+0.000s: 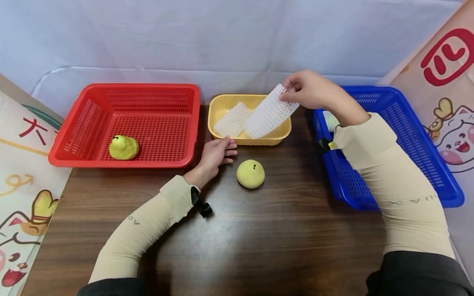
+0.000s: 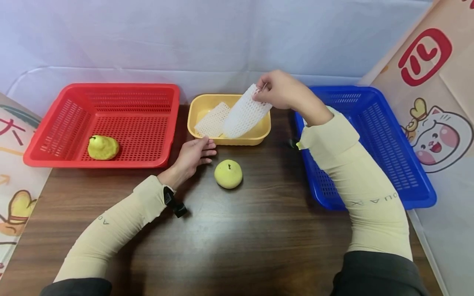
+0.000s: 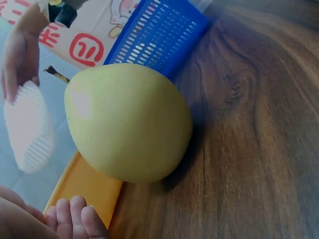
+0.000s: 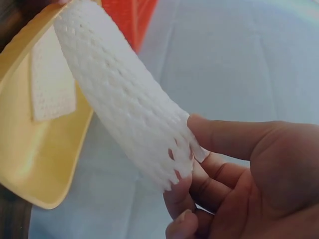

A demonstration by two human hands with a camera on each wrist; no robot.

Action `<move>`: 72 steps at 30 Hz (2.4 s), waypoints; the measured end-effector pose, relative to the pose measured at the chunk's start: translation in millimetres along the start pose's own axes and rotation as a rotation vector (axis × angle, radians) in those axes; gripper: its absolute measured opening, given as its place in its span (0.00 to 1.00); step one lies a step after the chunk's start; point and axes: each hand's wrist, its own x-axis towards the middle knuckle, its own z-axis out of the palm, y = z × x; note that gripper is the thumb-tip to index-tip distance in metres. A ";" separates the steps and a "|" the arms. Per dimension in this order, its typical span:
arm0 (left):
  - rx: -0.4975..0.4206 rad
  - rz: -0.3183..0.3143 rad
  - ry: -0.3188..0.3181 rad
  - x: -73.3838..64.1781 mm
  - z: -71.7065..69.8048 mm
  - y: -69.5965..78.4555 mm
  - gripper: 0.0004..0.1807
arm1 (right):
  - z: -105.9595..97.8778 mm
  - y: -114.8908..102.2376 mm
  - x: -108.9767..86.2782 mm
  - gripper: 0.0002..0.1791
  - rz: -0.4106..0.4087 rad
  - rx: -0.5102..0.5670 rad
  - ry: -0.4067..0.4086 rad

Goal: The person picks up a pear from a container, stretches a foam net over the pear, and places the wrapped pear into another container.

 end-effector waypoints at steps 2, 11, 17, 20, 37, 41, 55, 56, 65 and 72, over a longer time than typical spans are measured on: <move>-0.003 0.007 -0.001 -0.6 -0.8 -0.9 0.20 | -1.5 -1.5 -5.6 0.15 -0.013 0.025 0.010; 0.034 0.056 0.009 -4.6 -1.7 -2.3 0.25 | -0.8 -9.0 -28.9 0.12 -0.083 0.116 0.039; 0.053 0.161 0.006 -9.7 3.0 -0.8 0.20 | 7.2 -10.1 -39.2 0.09 -0.146 0.261 -0.013; 0.051 0.246 0.001 -13.8 5.6 0.9 0.17 | 13.2 -11.6 -44.2 0.07 -0.175 0.328 -0.050; -0.170 0.523 -0.365 -40.2 15.3 18.8 0.17 | 52.5 -17.7 -55.7 0.04 -0.310 0.554 -0.158; -0.172 0.494 -0.429 -46.0 17.7 23.4 0.18 | 60.9 -17.4 -53.3 0.04 -0.308 0.574 -0.169; -0.025 0.539 -0.419 -52.8 25.2 23.3 0.24 | 88.0 -15.9 -44.0 0.03 -0.293 0.465 -0.057; -0.025 0.535 -0.417 -53.0 25.1 23.3 0.23 | 88.8 -16.0 -43.9 0.03 -0.291 0.460 -0.053; -0.076 0.573 -0.336 -51.1 24.2 22.0 0.05 | 88.3 -15.2 -46.8 0.05 -0.278 0.428 -0.044; -0.308 0.474 -0.328 -55.3 25.2 26.3 0.10 | 94.4 -15.8 -59.9 0.06 -0.201 0.536 -0.034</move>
